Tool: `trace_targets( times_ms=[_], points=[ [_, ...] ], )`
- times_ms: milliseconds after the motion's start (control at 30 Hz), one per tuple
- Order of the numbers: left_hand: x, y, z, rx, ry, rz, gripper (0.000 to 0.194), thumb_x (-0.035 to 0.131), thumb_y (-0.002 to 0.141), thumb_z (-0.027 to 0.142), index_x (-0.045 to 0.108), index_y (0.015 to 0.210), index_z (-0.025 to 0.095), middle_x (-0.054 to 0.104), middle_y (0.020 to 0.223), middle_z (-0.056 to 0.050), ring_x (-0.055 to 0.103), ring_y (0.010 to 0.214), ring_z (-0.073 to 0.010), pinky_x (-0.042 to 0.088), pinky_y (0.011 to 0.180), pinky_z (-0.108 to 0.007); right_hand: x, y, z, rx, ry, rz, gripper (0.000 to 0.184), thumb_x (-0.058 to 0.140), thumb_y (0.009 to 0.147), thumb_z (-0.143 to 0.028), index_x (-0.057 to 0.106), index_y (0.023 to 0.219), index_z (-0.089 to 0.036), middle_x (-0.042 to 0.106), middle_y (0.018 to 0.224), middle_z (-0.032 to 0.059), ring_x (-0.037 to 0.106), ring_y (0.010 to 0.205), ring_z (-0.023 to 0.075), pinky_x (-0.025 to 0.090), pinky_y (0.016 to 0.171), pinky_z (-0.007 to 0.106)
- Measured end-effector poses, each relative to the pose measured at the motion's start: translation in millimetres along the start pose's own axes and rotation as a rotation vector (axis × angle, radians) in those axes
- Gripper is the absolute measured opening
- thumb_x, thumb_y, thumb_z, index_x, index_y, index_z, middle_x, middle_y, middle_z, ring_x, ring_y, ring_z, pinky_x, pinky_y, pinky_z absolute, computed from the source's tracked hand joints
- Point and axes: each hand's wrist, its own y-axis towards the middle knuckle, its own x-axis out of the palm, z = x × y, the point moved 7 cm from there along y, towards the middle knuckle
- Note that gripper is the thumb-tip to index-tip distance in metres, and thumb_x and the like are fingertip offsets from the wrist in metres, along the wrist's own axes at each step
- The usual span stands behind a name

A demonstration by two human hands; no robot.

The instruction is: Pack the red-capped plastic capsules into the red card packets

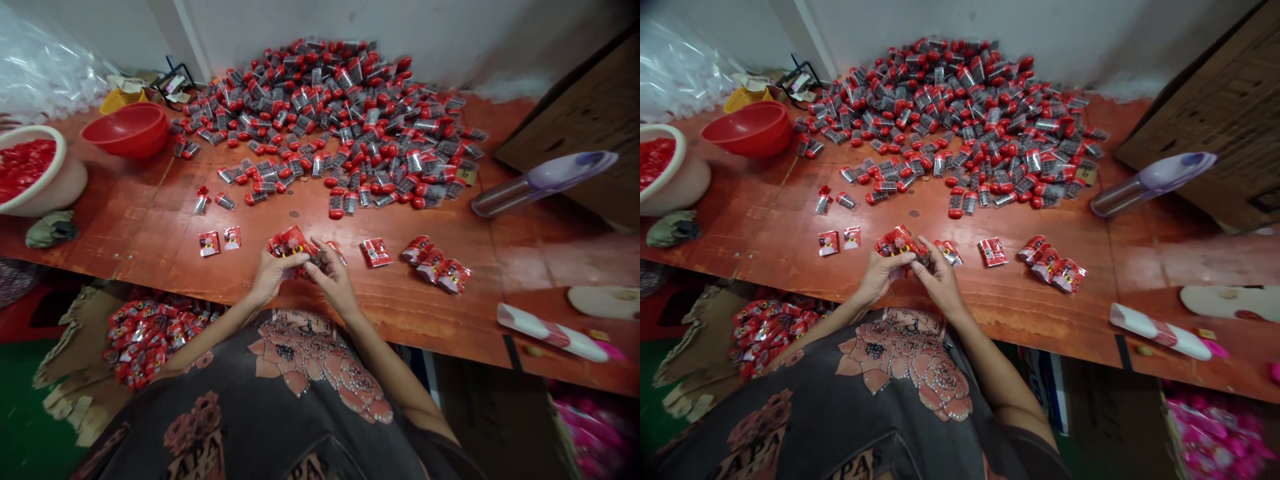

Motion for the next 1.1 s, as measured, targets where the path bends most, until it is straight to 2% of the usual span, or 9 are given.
trace_targets(
  times_ms=[200,400,567,633,733,833,900,1000,1100],
  points=[
    [-3.1,1.6,-4.3,-0.079,0.031,-0.022,0.031,0.086,0.053,0.021,0.07,0.079,0.016,0.07,0.074,-0.002,0.062,0.059,-0.0137,0.051,0.058,-0.027,1.5,-0.7,8.1,0.056,0.037,-0.006,0.054,0.062,0.083,-0.039,0.052,0.136,-0.036,0.067,0.114,0.0027,0.064,0.082,0.018,0.058,0.074,0.037],
    [-10.4,-0.3,-33.8,-0.234,0.013,-0.044,0.028,0.086,0.054,0.021,0.072,0.077,0.015,0.07,0.07,-0.005,0.062,0.054,-0.0141,0.051,0.052,-0.026,-5.8,0.6,19.2,0.075,0.051,0.049,0.038,0.067,0.078,-0.038,0.068,0.114,-0.026,0.07,0.087,0.0011,0.062,0.074,0.0158,0.055,0.067,0.031],
    [-22.7,-0.1,-46.8,-0.333,-0.007,-0.009,0.03,0.086,0.057,0.023,0.071,0.082,0.014,0.071,0.073,-0.008,0.063,0.054,-0.0154,0.053,0.052,-0.029,-26.8,-2.5,30.5,0.131,0.019,0.115,0.035,0.068,0.077,-0.038,0.068,0.109,-0.022,0.065,0.075,-0.0008,0.056,0.06,0.0129,0.05,0.057,0.028],
    [-34.9,4.7,-42.1,-0.311,-0.062,0.056,0.027,0.083,0.059,0.02,0.07,0.081,0.013,0.072,0.076,-0.008,0.065,0.058,-0.0162,0.055,0.055,-0.029,-44.9,-4.4,32.1,0.129,-0.064,0.186,0.034,0.066,0.079,-0.039,0.068,0.108,-0.022,0.063,0.071,-0.0013,0.054,0.058,0.0133,0.048,0.056,0.029],
    [-48.1,10.6,-34.2,-0.283,-0.122,0.105,0.024,0.08,0.059,0.014,0.068,0.079,0.012,0.072,0.081,-0.01,0.068,0.065,-0.018,0.057,0.062,-0.032,-62.6,-5.4,21.6,0.036,-0.374,0.244,0.035,0.07,0.077,-0.04,0.069,0.108,-0.025,0.061,0.076,0.0006,0.055,0.067,0.017,0.049,0.067,0.035],
    [-44.6,13.3,-30.8,-0.267,-0.15,0.078,0.023,0.08,0.06,0.012,0.066,0.078,0.013,0.071,0.076,-0.007,0.067,0.063,-0.0173,0.058,0.064,-0.034,-53.0,-3.2,3.3,-0.108,-0.595,0.238,0.036,0.067,0.081,-0.04,0.066,0.116,-0.028,0.062,0.095,0.0056,0.057,0.081,0.0212,0.048,0.079,0.04],
    [-36.3,15.0,-29.9,-0.236,-0.181,0.06,0.024,0.081,0.059,0.011,0.065,0.077,0.014,0.07,0.073,-0.005,0.066,0.061,-0.0157,0.058,0.064,-0.032,-35.3,2.3,-3.5,-0.155,-0.578,0.193,0.034,0.063,0.085,-0.038,0.064,0.118,-0.028,0.062,0.102,0.0069,0.059,0.086,0.0218,0.048,0.082,0.04],
    [-25.7,18.8,-31.4,-0.209,-0.22,0.06,0.027,0.083,0.056,0.012,0.067,0.078,0.012,0.071,0.073,-0.005,0.067,0.062,-0.0154,0.057,0.065,-0.03,-8.5,17.5,-2.2,-0.134,-0.441,0.083,0.033,0.06,0.087,-0.034,0.061,0.119,-0.026,0.064,0.094,0.0043,0.061,0.08,0.0196,0.05,0.076,0.035],
    [-25.6,26.3,-30.5,-0.172,-0.235,0.088,0.032,0.084,0.052,0.011,0.068,0.08,0.011,0.072,0.074,-0.005,0.068,0.064,-0.0165,0.057,0.067,-0.03,1.7,33.8,-2.6,-0.131,-0.425,0.026,0.033,0.057,0.087,-0.029,0.059,0.12,-0.024,0.066,0.085,0.0018,0.063,0.075,0.0184,0.05,0.072,0.032]
  ],
)
